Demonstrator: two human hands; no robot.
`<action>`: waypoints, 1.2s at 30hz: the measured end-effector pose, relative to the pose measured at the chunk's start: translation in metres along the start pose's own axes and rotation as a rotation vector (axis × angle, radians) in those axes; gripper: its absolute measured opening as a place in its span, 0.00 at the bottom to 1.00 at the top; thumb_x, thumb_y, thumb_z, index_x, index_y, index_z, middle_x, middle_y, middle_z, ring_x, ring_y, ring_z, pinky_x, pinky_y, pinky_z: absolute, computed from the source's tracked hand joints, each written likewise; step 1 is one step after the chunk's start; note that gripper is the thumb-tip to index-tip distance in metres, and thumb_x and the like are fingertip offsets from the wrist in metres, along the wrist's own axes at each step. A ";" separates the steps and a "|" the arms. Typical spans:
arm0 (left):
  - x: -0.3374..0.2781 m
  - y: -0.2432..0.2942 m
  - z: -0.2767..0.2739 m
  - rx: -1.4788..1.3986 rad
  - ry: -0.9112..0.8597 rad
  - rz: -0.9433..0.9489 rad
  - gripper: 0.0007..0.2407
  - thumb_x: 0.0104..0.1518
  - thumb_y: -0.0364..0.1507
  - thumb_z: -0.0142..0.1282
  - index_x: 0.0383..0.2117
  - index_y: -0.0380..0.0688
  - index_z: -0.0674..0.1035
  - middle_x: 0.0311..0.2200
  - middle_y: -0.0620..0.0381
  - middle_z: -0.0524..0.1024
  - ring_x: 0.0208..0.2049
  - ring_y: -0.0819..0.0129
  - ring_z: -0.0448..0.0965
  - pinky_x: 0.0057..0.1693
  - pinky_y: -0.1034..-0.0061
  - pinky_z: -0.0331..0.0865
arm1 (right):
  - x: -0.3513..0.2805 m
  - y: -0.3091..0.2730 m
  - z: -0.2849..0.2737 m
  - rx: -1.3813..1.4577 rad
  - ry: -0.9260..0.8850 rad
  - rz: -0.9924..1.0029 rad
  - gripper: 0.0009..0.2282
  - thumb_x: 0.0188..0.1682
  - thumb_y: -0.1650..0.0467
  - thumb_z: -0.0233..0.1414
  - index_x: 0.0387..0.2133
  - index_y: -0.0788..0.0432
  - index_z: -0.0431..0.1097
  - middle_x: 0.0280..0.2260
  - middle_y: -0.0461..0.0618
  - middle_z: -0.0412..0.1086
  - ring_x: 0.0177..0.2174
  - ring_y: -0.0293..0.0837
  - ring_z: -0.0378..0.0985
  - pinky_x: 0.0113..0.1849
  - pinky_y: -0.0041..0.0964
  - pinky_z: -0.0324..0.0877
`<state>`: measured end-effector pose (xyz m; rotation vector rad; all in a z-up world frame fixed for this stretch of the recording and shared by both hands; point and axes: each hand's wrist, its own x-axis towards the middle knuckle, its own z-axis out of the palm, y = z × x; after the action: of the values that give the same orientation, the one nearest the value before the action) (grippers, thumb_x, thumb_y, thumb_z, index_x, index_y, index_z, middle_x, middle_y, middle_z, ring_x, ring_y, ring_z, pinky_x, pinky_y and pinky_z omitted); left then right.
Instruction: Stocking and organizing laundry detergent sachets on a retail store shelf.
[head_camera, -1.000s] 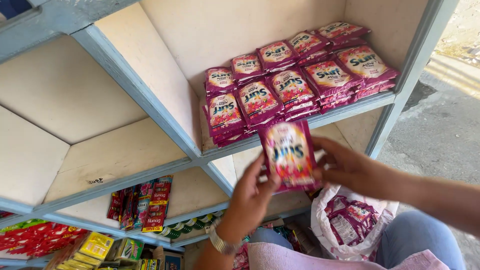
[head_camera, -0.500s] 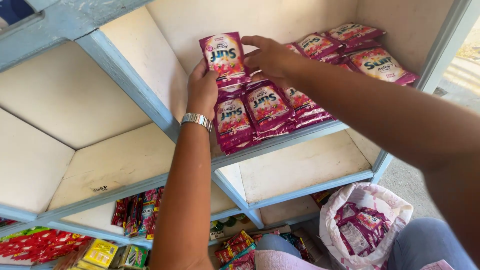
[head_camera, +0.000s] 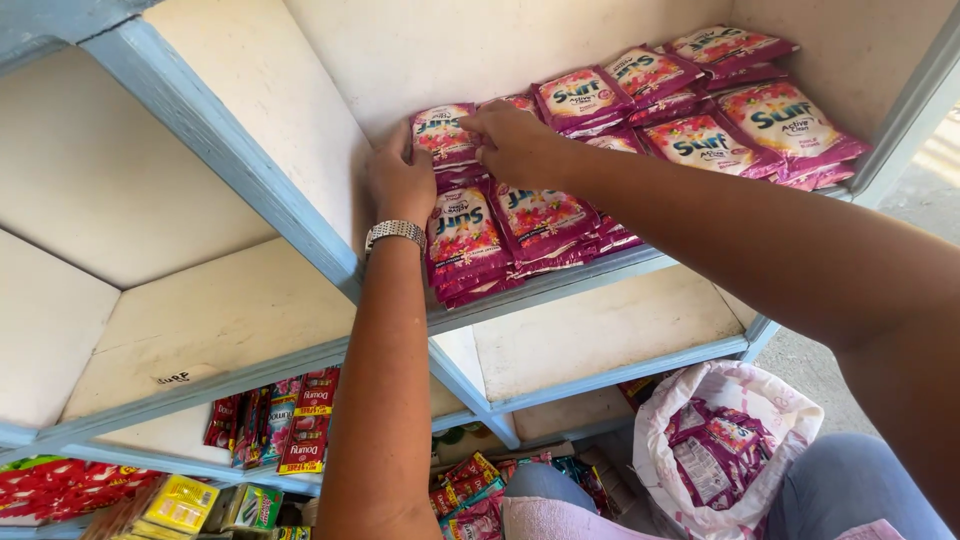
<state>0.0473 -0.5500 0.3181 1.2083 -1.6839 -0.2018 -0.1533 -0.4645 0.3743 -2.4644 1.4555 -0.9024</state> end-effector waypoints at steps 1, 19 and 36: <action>-0.006 0.011 -0.004 0.122 0.037 0.044 0.17 0.58 0.30 0.57 0.53 0.36 0.79 0.42 0.34 0.78 0.48 0.44 0.75 0.58 0.58 0.67 | -0.002 0.000 0.000 0.064 0.023 0.028 0.18 0.52 0.75 0.51 0.57 0.64 0.67 0.47 0.61 0.71 0.50 0.56 0.73 0.53 0.46 0.68; -0.204 0.159 -0.100 0.045 0.119 0.505 0.14 0.65 0.25 0.57 0.56 0.52 0.81 0.59 0.55 0.67 0.66 0.54 0.64 0.72 0.56 0.58 | -0.158 -0.071 -0.066 0.153 0.153 -0.307 0.19 0.52 0.79 0.54 0.57 0.53 0.71 0.64 0.60 0.58 0.61 0.58 0.64 0.56 0.48 0.67; -0.507 0.022 -0.001 0.059 -0.450 -0.076 0.12 0.56 0.24 0.58 0.45 0.50 0.83 0.53 0.52 0.71 0.58 0.49 0.67 0.61 0.56 0.63 | -0.521 0.125 0.117 0.841 -0.018 0.822 0.14 0.55 0.70 0.51 0.53 0.62 0.72 0.49 0.48 0.76 0.49 0.36 0.75 0.51 0.33 0.70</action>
<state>0.0284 -0.1414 0.0176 1.3416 -2.0405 -0.5045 -0.3650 -0.1148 0.0085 -1.1313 1.4507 -0.9835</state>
